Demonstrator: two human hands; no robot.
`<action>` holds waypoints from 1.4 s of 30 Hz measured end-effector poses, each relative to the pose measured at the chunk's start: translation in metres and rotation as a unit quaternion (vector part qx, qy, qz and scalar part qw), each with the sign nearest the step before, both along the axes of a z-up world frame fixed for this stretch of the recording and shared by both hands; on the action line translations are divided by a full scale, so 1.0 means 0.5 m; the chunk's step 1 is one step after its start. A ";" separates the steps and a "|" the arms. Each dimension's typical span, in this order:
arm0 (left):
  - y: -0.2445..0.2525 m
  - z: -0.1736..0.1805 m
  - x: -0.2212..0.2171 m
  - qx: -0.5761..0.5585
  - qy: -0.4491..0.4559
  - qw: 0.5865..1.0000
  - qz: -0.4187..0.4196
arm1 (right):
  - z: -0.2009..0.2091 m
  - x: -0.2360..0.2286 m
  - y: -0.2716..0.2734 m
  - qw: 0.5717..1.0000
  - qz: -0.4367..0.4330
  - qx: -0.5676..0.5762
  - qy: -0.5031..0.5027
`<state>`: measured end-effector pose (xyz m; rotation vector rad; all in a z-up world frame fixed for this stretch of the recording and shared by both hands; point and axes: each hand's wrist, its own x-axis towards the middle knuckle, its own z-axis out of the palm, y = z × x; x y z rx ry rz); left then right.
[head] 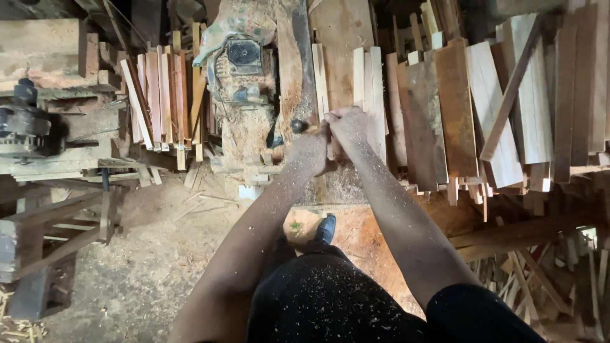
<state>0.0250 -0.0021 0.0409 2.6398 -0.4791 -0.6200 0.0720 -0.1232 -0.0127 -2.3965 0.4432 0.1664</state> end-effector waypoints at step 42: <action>-0.039 0.020 -0.187 -0.570 0.356 0.630 0.389 | -0.006 -0.181 -0.243 0.993 -0.112 0.014 0.017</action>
